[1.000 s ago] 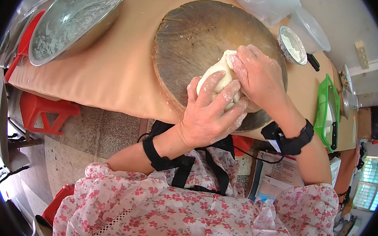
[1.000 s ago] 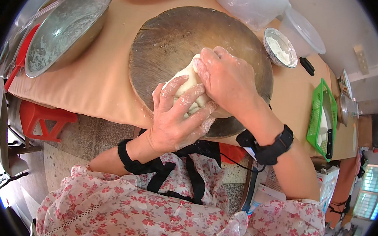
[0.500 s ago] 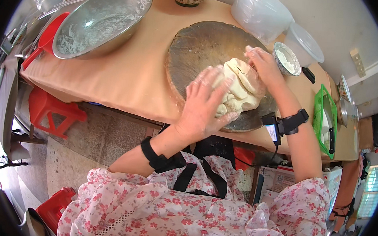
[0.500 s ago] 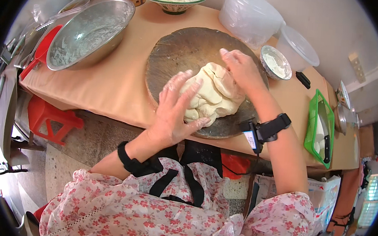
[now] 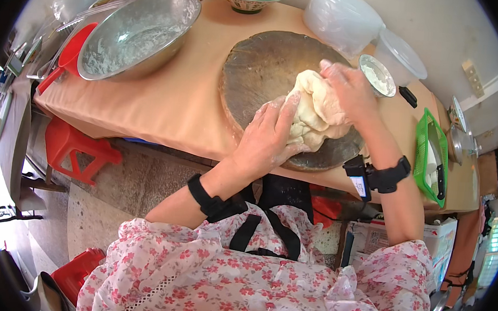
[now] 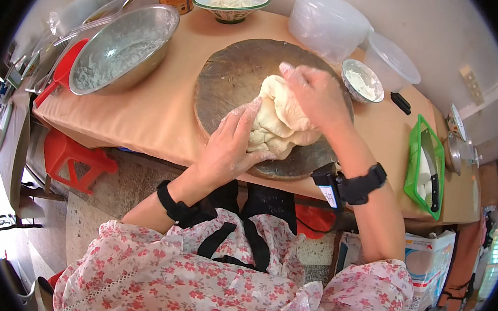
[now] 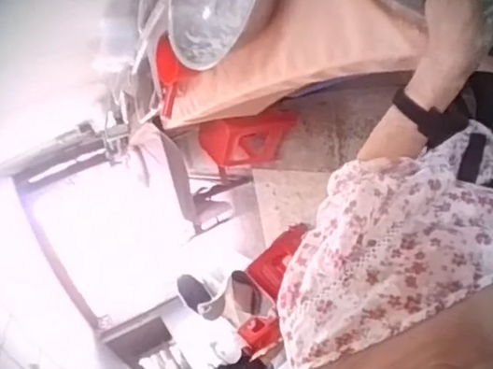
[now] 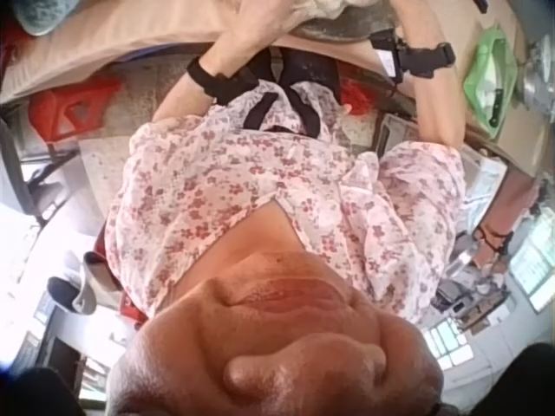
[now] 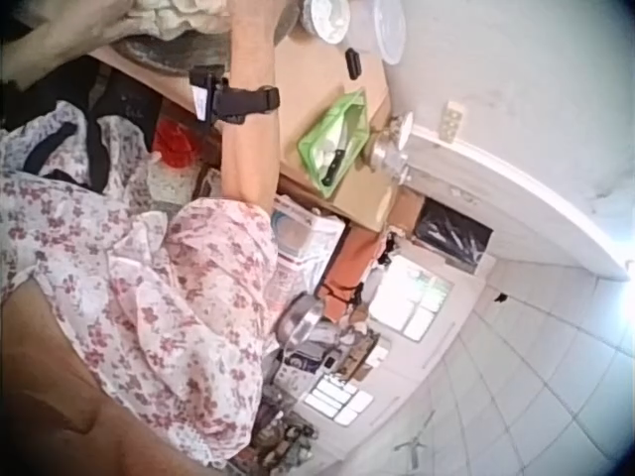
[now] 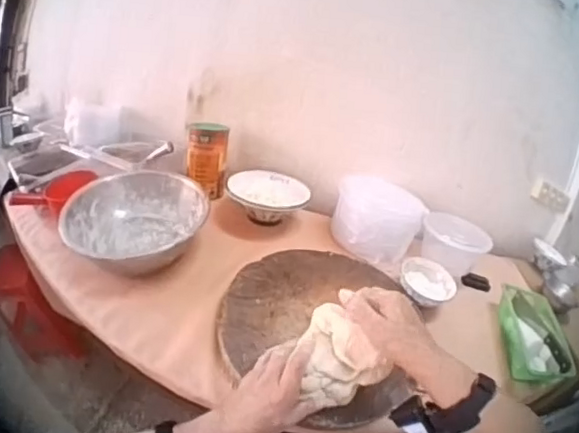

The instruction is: Kneading a large piece of dough on a wooden circular board in a food preparation setting.

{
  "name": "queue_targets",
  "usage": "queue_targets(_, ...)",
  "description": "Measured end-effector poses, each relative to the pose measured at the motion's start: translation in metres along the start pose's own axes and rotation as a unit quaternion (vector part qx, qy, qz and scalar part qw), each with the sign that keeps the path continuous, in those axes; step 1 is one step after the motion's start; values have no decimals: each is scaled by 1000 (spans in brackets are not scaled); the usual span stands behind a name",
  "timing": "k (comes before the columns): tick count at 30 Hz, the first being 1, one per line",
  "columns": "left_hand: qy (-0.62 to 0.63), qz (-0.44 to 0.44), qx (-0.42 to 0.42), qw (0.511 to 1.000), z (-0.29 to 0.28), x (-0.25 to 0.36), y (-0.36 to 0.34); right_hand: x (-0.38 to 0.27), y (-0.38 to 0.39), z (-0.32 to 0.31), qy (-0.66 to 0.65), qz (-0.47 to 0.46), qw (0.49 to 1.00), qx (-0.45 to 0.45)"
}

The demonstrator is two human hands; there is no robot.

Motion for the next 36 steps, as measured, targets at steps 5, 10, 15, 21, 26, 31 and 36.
queue_targets(5,12,-22,32,999,15,0,-6,-16,16,-1,132,-227,962,71)
queue_targets(10,-31,-37,2,999,15,-3,-3,-19,44,14,209,-335,911,116)
queue_targets(15,-43,-43,-6,998,13,-4,-3,-22,64,25,263,-405,865,136)
queue_targets(21,-56,-41,-14,997,14,-3,-14,8,27,34,225,-382,882,161)
queue_targets(26,-70,-42,-19,997,16,-4,-17,20,1,34,211,-323,913,135)
queue_targets(31,-27,-60,-79,995,1,-9,-22,25,6,30,198,-293,928,120)
queue_targets(36,47,-37,-27,998,-6,-14,-60,22,16,11,139,-281,943,108)
Point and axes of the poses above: each hand's wrist, its own y-axis away from the middle knuckle, its own z-axis out of the palm, x = y × z, the point moved 3 cm from there along -y, towards the middle knuckle, and after that the axes turned 14 degrees about x, right-handed, at the moved point
